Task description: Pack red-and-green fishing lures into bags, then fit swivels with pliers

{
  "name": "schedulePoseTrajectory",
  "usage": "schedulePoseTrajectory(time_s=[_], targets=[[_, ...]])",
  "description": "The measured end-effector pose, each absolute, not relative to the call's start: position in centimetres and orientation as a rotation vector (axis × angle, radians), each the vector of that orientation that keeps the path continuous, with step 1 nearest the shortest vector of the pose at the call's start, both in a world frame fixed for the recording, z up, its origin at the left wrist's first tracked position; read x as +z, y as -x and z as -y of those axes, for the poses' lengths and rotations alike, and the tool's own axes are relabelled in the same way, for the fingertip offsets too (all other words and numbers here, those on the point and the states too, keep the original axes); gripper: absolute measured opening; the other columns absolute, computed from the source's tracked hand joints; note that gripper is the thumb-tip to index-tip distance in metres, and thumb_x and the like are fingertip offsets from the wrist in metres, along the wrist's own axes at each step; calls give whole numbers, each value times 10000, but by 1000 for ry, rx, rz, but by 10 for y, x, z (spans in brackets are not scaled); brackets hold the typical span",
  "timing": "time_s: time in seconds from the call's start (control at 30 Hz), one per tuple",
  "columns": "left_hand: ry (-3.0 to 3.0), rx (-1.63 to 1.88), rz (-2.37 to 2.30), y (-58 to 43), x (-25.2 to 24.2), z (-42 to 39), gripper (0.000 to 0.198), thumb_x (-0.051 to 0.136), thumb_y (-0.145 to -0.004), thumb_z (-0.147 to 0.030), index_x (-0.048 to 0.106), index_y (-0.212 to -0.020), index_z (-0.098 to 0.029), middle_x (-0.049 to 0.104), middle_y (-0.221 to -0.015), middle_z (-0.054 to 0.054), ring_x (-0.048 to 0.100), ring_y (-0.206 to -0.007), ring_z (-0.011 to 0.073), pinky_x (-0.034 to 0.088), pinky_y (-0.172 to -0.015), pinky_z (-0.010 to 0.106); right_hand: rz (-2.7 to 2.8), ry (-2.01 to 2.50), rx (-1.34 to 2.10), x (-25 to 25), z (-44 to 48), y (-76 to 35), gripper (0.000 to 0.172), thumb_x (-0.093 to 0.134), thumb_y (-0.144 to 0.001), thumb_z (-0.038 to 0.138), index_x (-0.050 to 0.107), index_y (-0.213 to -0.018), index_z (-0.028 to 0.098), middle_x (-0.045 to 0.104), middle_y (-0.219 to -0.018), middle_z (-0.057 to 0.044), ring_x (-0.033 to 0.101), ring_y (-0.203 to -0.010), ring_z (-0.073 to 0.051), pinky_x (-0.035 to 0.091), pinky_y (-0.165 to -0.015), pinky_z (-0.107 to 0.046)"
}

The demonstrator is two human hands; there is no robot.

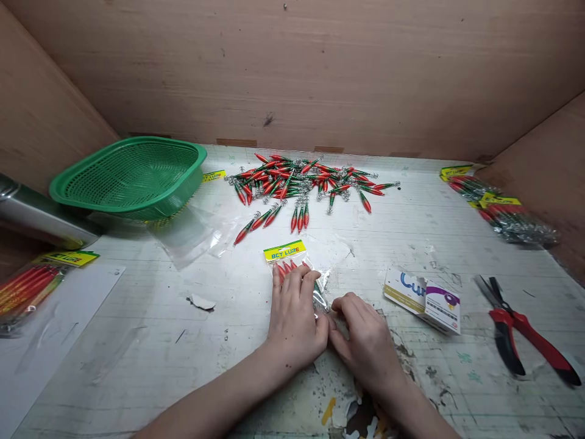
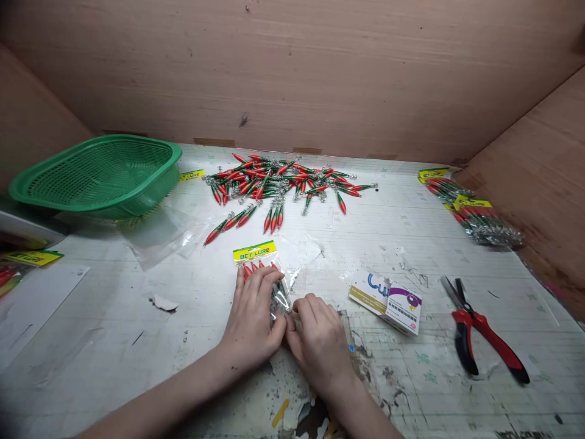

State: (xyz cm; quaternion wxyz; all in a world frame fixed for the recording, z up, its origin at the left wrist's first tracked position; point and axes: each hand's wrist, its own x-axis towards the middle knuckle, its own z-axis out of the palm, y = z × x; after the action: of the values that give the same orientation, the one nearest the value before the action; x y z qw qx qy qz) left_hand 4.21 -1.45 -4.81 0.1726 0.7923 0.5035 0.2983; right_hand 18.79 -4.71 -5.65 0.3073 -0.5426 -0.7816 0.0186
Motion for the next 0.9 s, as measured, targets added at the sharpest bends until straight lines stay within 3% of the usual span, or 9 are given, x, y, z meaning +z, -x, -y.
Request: schedulePoseTrajectory(time_s=[0.2,0.43,0.6,0.73,0.83,0.9], targets=[[-2292,838,-1386,-38,-47,15,481,517,-689,-76,499,-1157,-183,606,-1162,144,565,-1177,319,203,-1133,701,2056,1410,64,-57,46,-188,112,493,-928,149,500,-838,214,556,-702,-5,538,-621,-163,403,-582,-266],[-2444,916,-1143,-25,-46,13,168,486,-825,-71,584,-895,-189,678,-977,82,641,-1028,250,375,-1082,597,2047,1373,88,-53,47,-191,123,469,-942,141,499,-855,222,543,-688,6,532,-589,-148,417,-559,-250],[-2500,1017,-1099,-21,-45,9,183,478,-859,-58,575,-772,-187,677,-870,51,655,-831,186,502,-989,474,2058,1392,63,-52,46,-190,133,454,-958,152,492,-848,215,538,-691,2,541,-606,-151,416,-567,-243],[-2520,1066,-1029,-21,-45,9,243,478,-900,-82,564,-706,-201,673,-804,24,652,-817,179,536,-923,424,2091,1432,-30,-56,45,-188,170,438,-967,150,518,-829,208,554,-698,-15,533,-614,-168,383,-578,-264],[-2544,944,-1122,-19,-45,14,131,547,-858,-117,633,-909,-201,696,-1054,93,621,-1108,278,469,-1018,535,2122,1436,-105,-59,45,-188,201,433,-973,143,551,-821,202,561,-701,-28,503,-609,-177,358,-582,-278],[-2573,783,-1250,-16,-46,16,446,617,-796,-160,560,-1238,-156,570,-1352,187,446,-1340,384,361,-1073,657,2152,1407,-142,-60,44,-189,215,439,-974,132,566,-813,198,566,-707,-32,487,-608,-174,348,-585,-278]])
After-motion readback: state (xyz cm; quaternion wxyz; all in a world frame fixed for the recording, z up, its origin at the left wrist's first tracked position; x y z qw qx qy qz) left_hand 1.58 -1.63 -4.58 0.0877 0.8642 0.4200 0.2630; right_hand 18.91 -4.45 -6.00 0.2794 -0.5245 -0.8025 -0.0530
